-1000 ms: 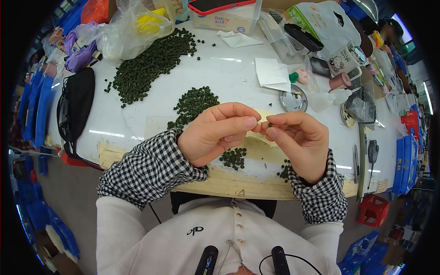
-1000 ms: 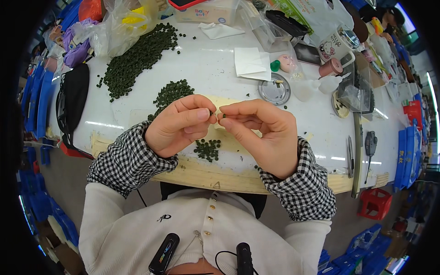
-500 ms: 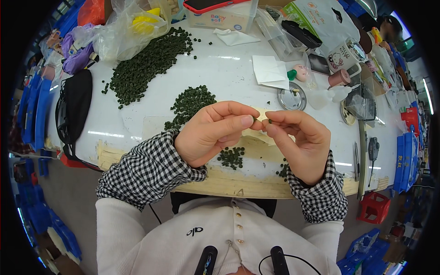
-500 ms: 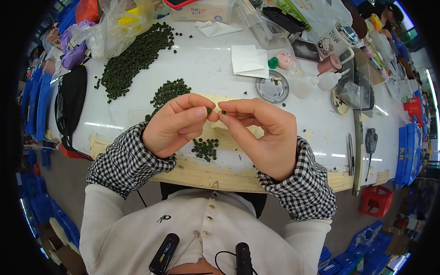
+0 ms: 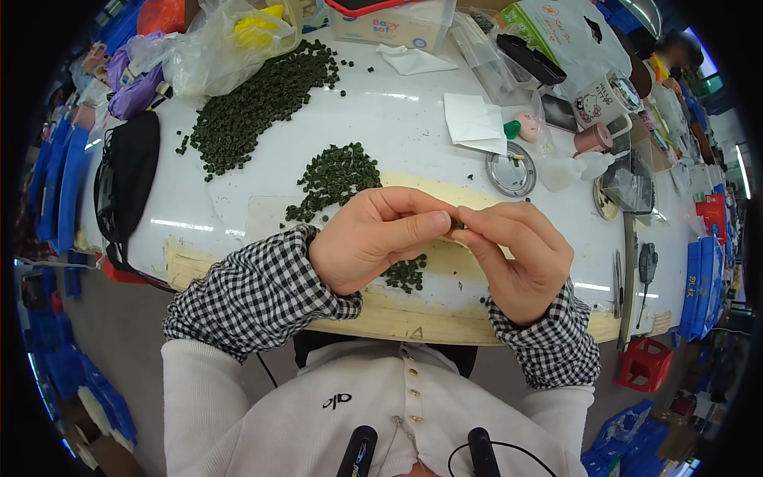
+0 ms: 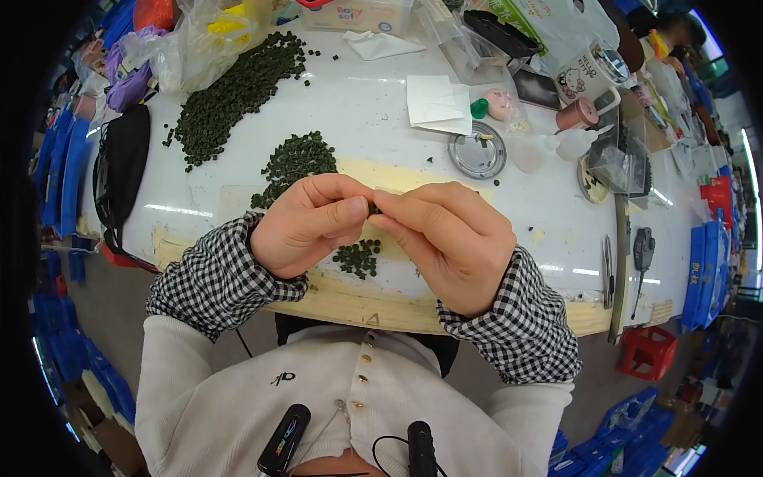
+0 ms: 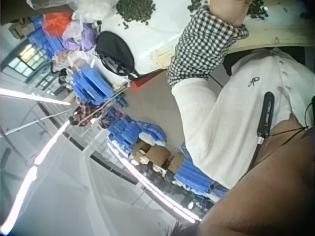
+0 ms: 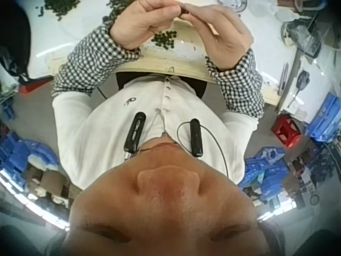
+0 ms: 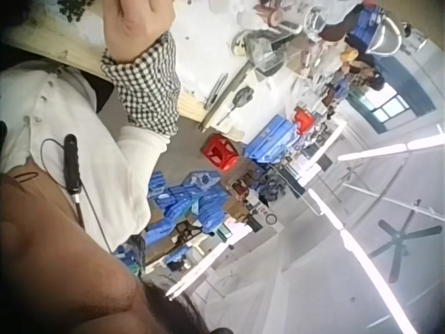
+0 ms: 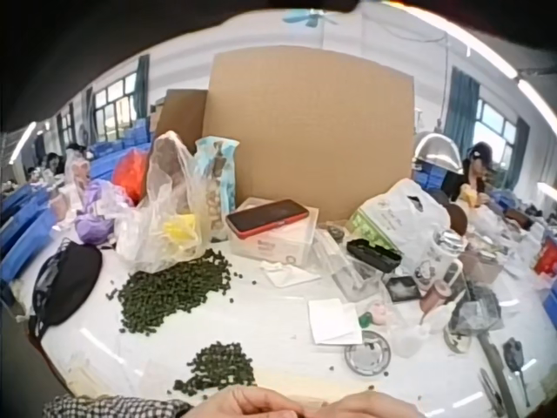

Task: Assembling small green plastic pieces by hand on a workbench.

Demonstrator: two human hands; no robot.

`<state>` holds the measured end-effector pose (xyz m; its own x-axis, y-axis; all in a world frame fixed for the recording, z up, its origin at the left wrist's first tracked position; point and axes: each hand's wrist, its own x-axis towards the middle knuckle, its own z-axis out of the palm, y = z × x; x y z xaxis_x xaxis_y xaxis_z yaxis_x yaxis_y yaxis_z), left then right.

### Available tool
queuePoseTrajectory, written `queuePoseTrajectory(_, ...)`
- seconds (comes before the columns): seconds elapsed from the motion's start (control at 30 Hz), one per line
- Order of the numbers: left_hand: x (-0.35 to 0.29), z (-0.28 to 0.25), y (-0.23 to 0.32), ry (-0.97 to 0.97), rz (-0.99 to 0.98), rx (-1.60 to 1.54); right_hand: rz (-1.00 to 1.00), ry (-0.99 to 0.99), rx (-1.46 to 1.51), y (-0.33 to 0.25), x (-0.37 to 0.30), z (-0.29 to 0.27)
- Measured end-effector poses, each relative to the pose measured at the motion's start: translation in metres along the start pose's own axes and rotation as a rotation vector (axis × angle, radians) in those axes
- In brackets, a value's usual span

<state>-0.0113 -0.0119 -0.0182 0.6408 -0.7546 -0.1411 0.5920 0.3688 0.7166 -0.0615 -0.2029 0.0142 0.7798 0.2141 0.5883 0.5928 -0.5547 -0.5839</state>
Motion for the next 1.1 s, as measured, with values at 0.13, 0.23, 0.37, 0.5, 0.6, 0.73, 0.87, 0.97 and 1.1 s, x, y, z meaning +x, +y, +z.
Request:
queuePoseTrajectory(0.13, -0.002, 0.001, 0.002, 0.019, -0.024, 0.028, -0.081, 0.027, -0.039, 0.005, -0.001, 0.005)
queuePoseTrajectory(0.23, -0.003, 0.001, 0.003, 0.001, -0.015, 0.025, -0.12, 0.05, -0.062, 0.005, -0.002, 0.008)
queuePoseTrajectory(0.37, -0.005, 0.0, 0.001, -0.01, 0.027, 0.043, -0.189, 0.071, -0.113, 0.004, -0.001, 0.01)
queuePoseTrajectory(0.5, -0.005, 0.003, 0.0, 0.044, 0.057, 0.052, -0.255, 0.057, -0.193, 0.002, 0.0, 0.011)
queuePoseTrajectory(0.6, -0.004, 0.007, 0.006, 0.101, 0.111, 0.096, -0.221, 0.027, -0.236, 0.0, 0.002, 0.014)
queuePoseTrajectory(0.73, -0.003, 0.006, 0.01, 0.169, 0.221, 0.242, -0.146, 0.018, -0.178, -0.001, -0.001, 0.014)
queuePoseTrajectory(0.87, -0.006, 0.008, 0.013, 0.199, 0.282, 0.3, 0.021, -0.052, 0.027, -0.003, -0.004, 0.016)
queuePoseTrajectory(0.97, -0.004, 0.012, 0.01, 0.221, 0.359, 0.364, 0.156, -0.048, 0.212, 0.0, -0.004, 0.016)
queuePoseTrajectory(1.1, -0.008, 0.015, 0.011, 0.23, 0.408, 0.482, 0.166, -0.069, 0.253, 0.002, -0.005, 0.016)
